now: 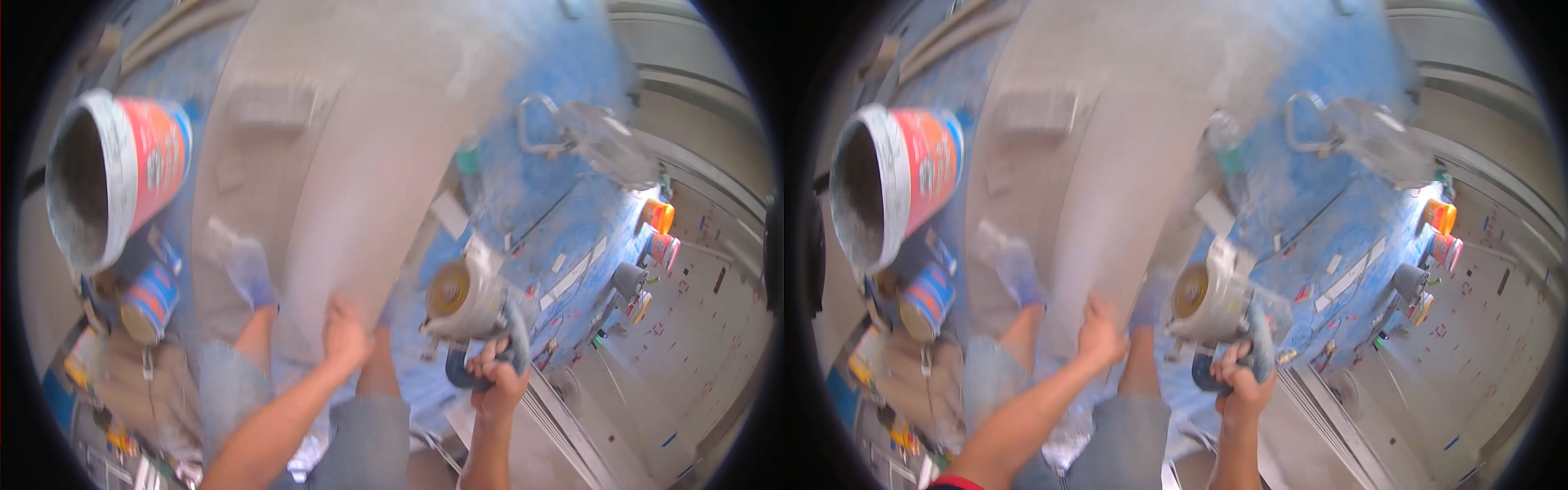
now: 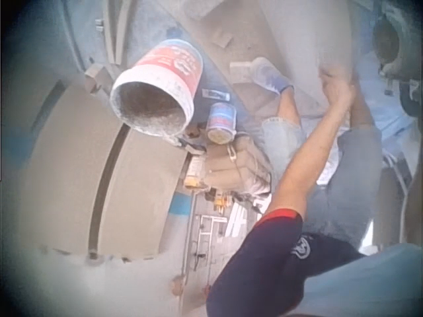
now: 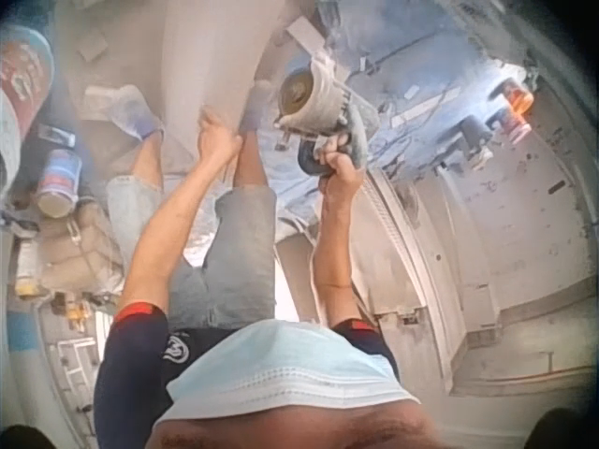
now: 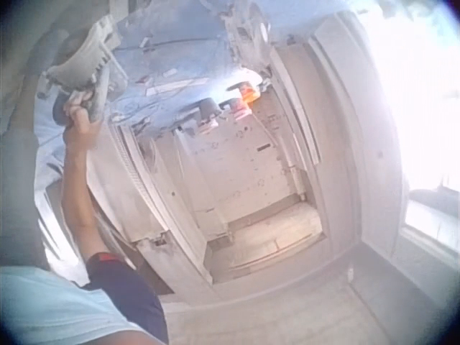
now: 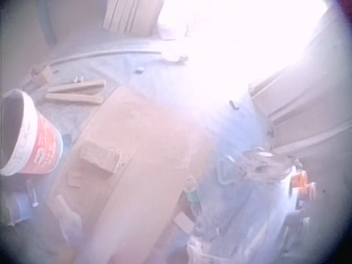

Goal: The person cuts a tile with a power saw and then applies mortar to the back of another tile using a trowel.

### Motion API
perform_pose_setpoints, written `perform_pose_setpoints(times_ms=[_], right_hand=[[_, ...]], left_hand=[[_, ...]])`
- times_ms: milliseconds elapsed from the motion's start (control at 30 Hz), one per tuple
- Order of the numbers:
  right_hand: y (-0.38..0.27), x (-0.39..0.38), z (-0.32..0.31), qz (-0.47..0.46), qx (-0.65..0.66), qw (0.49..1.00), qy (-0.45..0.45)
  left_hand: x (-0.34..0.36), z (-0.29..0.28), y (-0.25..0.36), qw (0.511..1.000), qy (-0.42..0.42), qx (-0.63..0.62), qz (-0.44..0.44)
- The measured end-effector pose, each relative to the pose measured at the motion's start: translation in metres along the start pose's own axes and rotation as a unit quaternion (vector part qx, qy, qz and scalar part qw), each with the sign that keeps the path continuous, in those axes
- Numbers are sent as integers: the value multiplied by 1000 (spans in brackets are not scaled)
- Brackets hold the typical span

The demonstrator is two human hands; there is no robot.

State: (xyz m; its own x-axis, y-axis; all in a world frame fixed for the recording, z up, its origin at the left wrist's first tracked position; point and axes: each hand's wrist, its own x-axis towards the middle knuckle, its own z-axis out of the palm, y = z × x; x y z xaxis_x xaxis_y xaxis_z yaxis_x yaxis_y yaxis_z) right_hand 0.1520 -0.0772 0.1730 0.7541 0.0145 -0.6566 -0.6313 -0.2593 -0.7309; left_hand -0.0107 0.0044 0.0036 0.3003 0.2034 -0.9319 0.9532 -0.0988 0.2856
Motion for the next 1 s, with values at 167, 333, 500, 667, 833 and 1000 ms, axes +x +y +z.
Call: perform_pose_setpoints(times_ms=[167,333,500,667,833,1000], right_hand=[[-5,-11,-12,7,41,999,-14],[16,3,-39,17,118,993,-24],[11,9,-63,2,103,993,-58],[18,24,-64,-9,37,997,-68],[27,28,-51,-50,31,994,-97],[35,42,-47,-68,20,990,-121]], left_hand=[[-18,9,-15,994,107,-12,35],[-28,20,-16,965,199,106,131],[-21,39,-36,931,265,143,204],[-31,34,-36,986,145,23,78],[-14,49,-55,986,144,36,76],[-12,53,-43,987,129,39,91]])
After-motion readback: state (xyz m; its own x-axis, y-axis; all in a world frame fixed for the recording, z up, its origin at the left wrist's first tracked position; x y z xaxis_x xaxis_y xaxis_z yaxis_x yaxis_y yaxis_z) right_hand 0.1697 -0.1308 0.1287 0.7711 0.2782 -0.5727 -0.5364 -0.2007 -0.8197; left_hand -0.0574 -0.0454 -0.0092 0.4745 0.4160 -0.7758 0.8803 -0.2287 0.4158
